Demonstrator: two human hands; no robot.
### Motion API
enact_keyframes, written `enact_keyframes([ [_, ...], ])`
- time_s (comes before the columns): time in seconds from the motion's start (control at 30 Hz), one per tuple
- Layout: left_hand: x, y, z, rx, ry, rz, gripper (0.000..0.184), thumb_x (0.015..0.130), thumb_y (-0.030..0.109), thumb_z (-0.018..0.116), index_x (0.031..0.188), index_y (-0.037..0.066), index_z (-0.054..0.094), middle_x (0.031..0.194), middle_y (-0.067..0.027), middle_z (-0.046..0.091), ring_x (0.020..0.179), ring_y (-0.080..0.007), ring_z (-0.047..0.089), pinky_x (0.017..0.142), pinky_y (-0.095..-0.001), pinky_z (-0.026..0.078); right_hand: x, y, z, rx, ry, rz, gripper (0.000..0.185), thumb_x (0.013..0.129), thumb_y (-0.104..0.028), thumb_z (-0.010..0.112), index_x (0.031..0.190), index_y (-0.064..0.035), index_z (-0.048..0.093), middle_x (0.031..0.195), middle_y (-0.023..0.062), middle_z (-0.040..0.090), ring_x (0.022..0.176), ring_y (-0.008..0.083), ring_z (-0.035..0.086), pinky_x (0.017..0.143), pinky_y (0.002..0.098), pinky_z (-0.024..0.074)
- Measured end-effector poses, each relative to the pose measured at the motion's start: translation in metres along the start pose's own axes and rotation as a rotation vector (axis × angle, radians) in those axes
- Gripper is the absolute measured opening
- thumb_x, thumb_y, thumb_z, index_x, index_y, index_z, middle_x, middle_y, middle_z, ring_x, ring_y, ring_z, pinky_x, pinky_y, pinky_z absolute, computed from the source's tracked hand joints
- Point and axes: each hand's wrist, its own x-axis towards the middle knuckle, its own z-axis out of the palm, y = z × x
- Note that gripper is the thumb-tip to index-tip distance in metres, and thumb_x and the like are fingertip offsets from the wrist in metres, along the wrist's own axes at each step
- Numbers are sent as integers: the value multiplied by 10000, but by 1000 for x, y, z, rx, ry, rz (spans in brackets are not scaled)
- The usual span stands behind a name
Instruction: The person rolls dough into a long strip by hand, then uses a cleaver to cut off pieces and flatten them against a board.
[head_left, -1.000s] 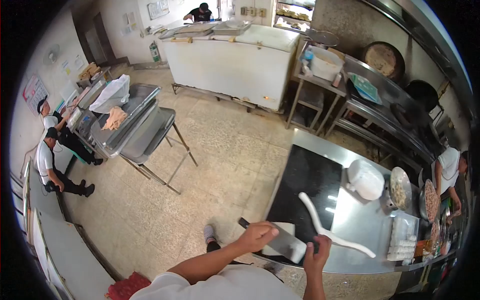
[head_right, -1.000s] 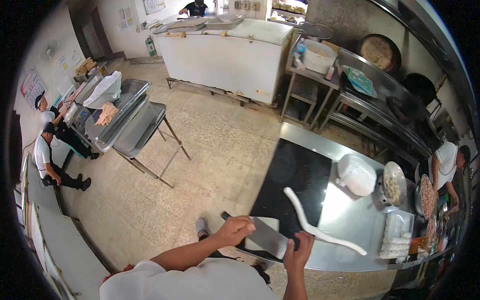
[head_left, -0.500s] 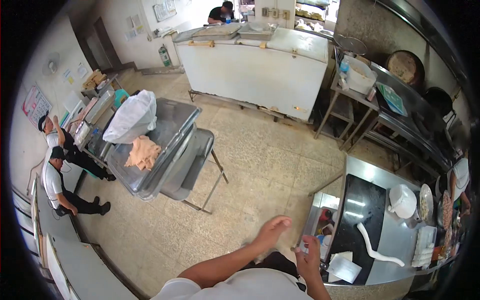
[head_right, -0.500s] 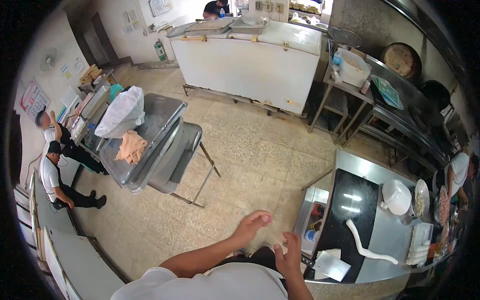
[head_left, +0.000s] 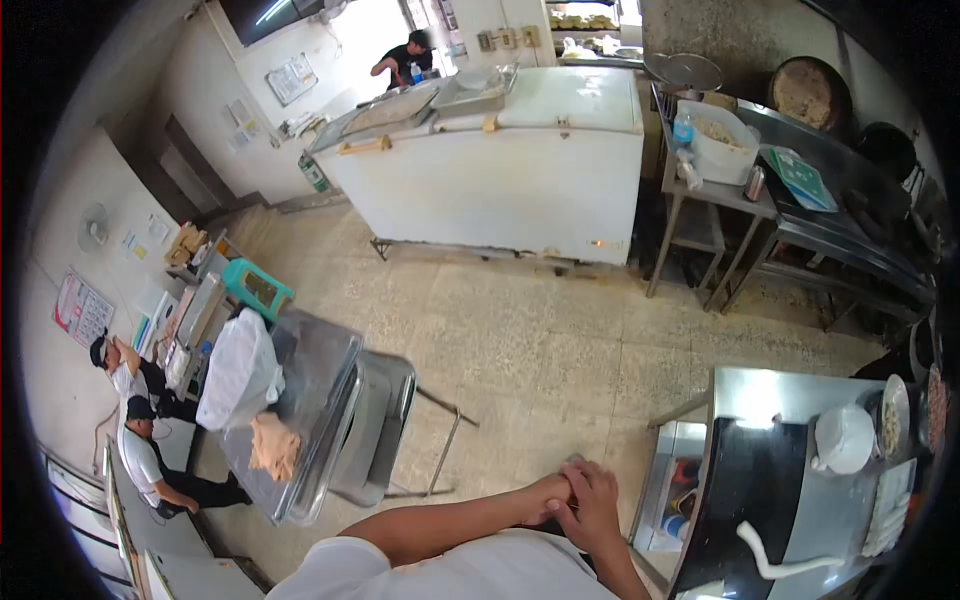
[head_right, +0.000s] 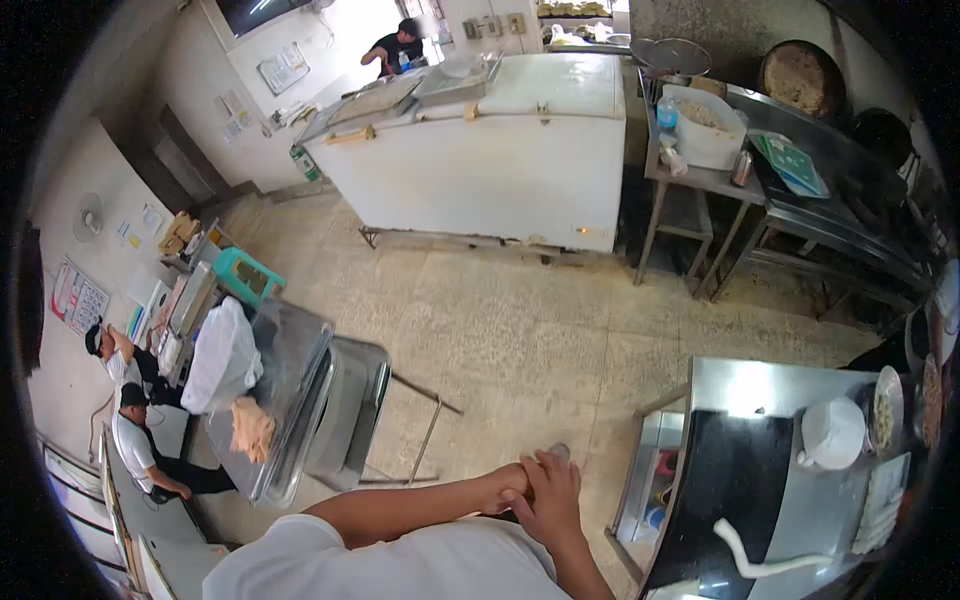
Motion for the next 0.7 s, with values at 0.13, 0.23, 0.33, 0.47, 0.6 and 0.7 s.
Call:
enact_keyframes([
  [0.13,49,22,-79,193,-25,235,280,1023,247,555,1157,32,675,1068,-98,695,1017,-190,646,871,-341,521,72,34,-6,89,-21,-109,558,869,-316,744,1330,-37,600,1326,215,571,1249,409,521,1067,538,390],
  [0.23,44,76,-97,692,206,408,277,1018,253,612,1158,30,699,1103,-87,702,1049,-190,647,905,-317,510,113,62,-28,76,-117,-74,525,888,-312,733,1298,-8,609,1283,231,617,1191,423,577,1032,489,451],
  [0.33,65,88,-131,488,295,360,268,1014,301,633,1078,50,705,979,-49,680,922,-149,620,835,-301,500,131,93,-49,72,-109,7,454,874,-233,759,1239,5,633,1204,244,653,1132,430,614,983,476,490],
  [0.47,105,104,-150,234,320,314,250,990,310,665,1031,64,695,876,-6,633,827,-98,564,768,-281,477,171,128,-82,-27,-131,92,436,830,-212,786,1201,-18,664,1192,208,672,1105,408,640,948,477,508],
  [0.6,146,160,-163,458,220,357,235,1001,266,648,1050,43,699,920,2,670,882,-104,603,823,-282,496,235,157,-102,-75,-61,141,405,828,-198,790,1169,-12,675,1173,205,675,1095,409,643,940,478,512],
  [0.7,187,221,-174,480,164,379,232,995,260,653,1056,41,703,935,1,678,883,-107,606,825,-284,495,293,164,-115,-92,-1,132,390,844,-166,784,1188,-20,668,1186,200,670,1109,389,636,947,455,514],
])
